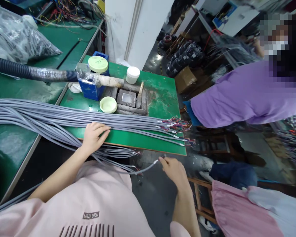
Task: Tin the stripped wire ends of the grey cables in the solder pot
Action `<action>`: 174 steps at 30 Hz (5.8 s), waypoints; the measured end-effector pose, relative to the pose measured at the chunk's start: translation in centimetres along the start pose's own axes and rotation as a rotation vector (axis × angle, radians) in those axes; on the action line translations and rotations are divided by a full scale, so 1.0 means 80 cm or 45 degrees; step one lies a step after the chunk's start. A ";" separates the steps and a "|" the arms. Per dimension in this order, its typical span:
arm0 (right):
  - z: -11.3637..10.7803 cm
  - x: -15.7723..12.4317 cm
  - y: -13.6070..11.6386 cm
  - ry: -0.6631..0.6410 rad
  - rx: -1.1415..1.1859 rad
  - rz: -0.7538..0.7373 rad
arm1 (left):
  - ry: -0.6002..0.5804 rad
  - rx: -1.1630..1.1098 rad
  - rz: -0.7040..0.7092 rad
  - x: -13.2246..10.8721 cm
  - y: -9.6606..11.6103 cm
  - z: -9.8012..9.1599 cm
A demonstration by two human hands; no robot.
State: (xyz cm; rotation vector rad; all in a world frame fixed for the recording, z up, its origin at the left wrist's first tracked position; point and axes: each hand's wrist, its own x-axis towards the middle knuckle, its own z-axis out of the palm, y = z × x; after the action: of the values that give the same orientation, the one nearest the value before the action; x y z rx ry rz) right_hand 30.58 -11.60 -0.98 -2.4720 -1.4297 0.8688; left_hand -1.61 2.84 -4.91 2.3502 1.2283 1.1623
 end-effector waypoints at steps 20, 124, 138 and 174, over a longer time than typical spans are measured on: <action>0.138 0.015 -0.185 -1.027 1.685 -0.353 | -0.490 0.350 -0.068 0.037 0.044 -0.013; 0.128 -0.016 -0.199 0.362 0.476 -1.041 | 0.295 -2.012 -1.310 0.001 0.074 0.004; 0.082 0.001 -0.214 0.240 0.309 -1.021 | 0.303 -1.305 -0.837 0.002 0.063 -0.012; 0.011 0.147 -0.324 -0.326 0.390 -0.743 | 0.259 -0.459 -0.434 -0.001 -0.017 -0.046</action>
State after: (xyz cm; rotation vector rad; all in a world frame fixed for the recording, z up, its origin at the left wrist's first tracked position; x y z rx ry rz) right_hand 15.23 11.83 4.06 -1.6318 -1.7978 1.1748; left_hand -5.14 3.12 -3.30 1.7212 1.2908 1.3884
